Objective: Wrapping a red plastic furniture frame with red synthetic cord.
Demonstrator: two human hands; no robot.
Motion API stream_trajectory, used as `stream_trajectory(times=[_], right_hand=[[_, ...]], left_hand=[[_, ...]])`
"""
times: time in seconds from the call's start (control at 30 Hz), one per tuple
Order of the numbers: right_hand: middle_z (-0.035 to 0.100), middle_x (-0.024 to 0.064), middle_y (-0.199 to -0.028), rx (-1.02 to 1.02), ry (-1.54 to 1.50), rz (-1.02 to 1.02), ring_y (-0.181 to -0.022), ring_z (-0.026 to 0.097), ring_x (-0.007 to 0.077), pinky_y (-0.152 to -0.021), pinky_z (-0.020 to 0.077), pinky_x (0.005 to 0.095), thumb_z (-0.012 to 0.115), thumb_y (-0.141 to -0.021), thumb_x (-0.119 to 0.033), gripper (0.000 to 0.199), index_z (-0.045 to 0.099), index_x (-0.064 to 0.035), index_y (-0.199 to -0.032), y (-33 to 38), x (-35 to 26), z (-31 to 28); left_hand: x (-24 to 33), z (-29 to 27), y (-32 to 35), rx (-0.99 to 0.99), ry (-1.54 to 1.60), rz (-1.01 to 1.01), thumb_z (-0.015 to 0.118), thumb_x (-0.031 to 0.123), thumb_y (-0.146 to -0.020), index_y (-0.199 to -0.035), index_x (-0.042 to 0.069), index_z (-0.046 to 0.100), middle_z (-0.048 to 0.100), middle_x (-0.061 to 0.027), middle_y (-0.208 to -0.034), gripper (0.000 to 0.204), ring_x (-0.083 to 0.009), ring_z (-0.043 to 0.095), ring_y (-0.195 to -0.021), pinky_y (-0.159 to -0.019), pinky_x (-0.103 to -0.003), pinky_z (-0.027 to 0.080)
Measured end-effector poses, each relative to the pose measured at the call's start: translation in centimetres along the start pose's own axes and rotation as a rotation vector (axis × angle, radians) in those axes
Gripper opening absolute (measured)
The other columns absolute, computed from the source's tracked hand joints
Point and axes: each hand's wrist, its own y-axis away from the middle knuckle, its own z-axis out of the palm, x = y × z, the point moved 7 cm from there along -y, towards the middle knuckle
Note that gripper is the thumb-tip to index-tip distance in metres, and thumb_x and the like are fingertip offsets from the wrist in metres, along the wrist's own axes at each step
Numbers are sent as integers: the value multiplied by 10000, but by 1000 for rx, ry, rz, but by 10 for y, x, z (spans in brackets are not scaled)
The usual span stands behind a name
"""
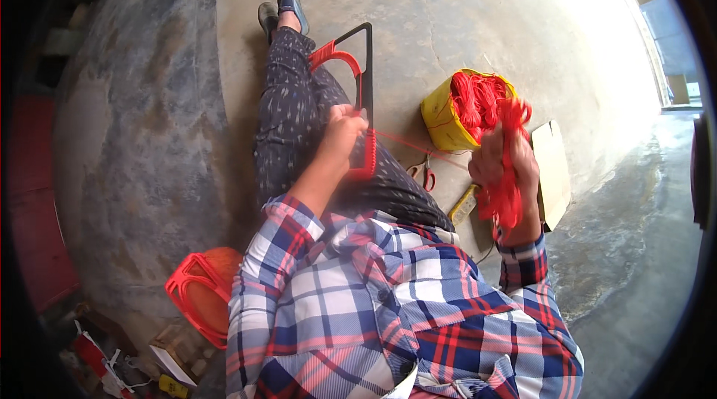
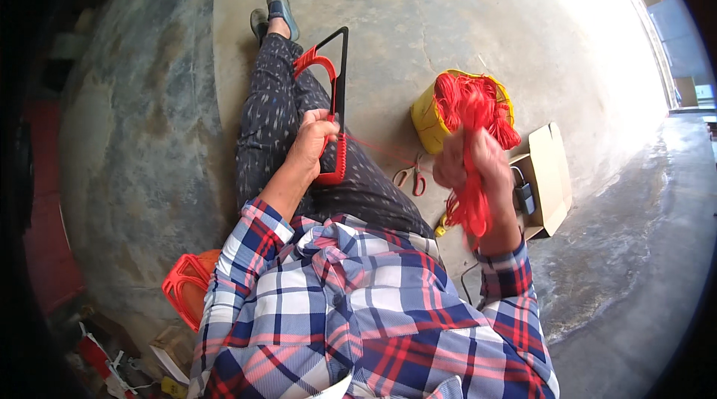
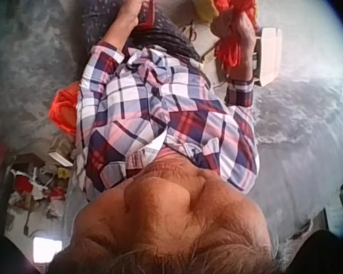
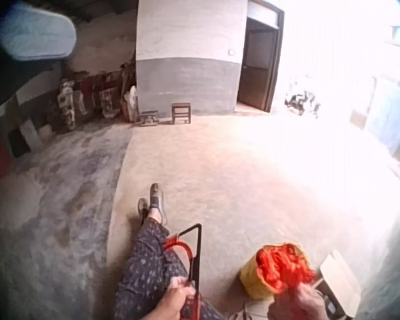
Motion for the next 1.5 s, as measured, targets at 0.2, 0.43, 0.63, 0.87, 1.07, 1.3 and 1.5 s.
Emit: stream_trajectory(times=[0.2, 0.43, 0.63, 0.87, 1.07, 1.3, 1.5], right_hand=[[339, -51, -663, 187, -92, -452, -539, 301, 52, -484, 272, 222, 445, -1005, -299, 265, 445, -116, -813, 30, -92, -73], [493, 4, -663, 96, -153, 132, -581, 490, 135, -540, 410, 269, 503, -943, -449, 389, 530, -98, -779, -11, 55, -54], [623, 69, -736, -250, -249, 522, -633, 588, 150, -568, 470, 267, 445, -926, -581, 572, 605, -41, -832, -19, 138, 25], [562, -16, -738, -66, -158, 322, -572, 430, 40, -506, 328, 180, 574, -916, -363, 325, 636, -60, -1017, -86, 122, -34], [638, 104, -926, -410, 1073, -13, -894, 606, 226, -789, 482, 338, 690, -834, -191, 232, 658, -11, -978, -103, 162, -20], [589, 150, -1185, -110, 835, -30, -1067, 561, 231, -908, 431, 338, 678, -808, -193, 212, 644, -13, -914, -98, 122, -44], [598, 95, -1057, -49, -31, -74, -1021, 547, 240, -906, 420, 373, 580, -814, -90, 47, 541, -85, -789, -56, 29, -78]], left_hand=[[1, -1, 9, -67, 38, -15, 542, 3, -650, -1134, -10, 475, 513, -73, -997, 489, -156, 504, -928, -883, -279, 409], [73, 41, 69, -176, -810, 823, 650, 138, -786, -1045, 30, 622, 570, -142, -1108, 282, -307, 515, -1076, -950, -365, 399], [42, 46, 85, -487, 28, -76, 581, 130, -929, -1135, 29, 604, 620, -84, -1045, 231, -161, 608, -921, -850, -303, 483], [123, -17, 54, -115, -496, 704, 547, -113, -824, -985, 43, 686, 552, -15, -951, 264, -135, 574, -807, -739, -263, 473], [63, 12, 44, -206, -1226, 692, 620, -40, -716, -906, 30, 623, 585, -146, -873, 203, -335, 611, -820, -737, -413, 497], [77, 21, 45, -22, -1009, 950, 623, -34, -717, -940, 28, 580, 565, -141, -969, 235, -337, 572, -933, -808, -389, 484], [3, -10, -3, -93, -163, 141, 543, 50, -739, -1111, -6, 497, 524, -45, -986, 379, -163, 525, -966, -880, -303, 419]])
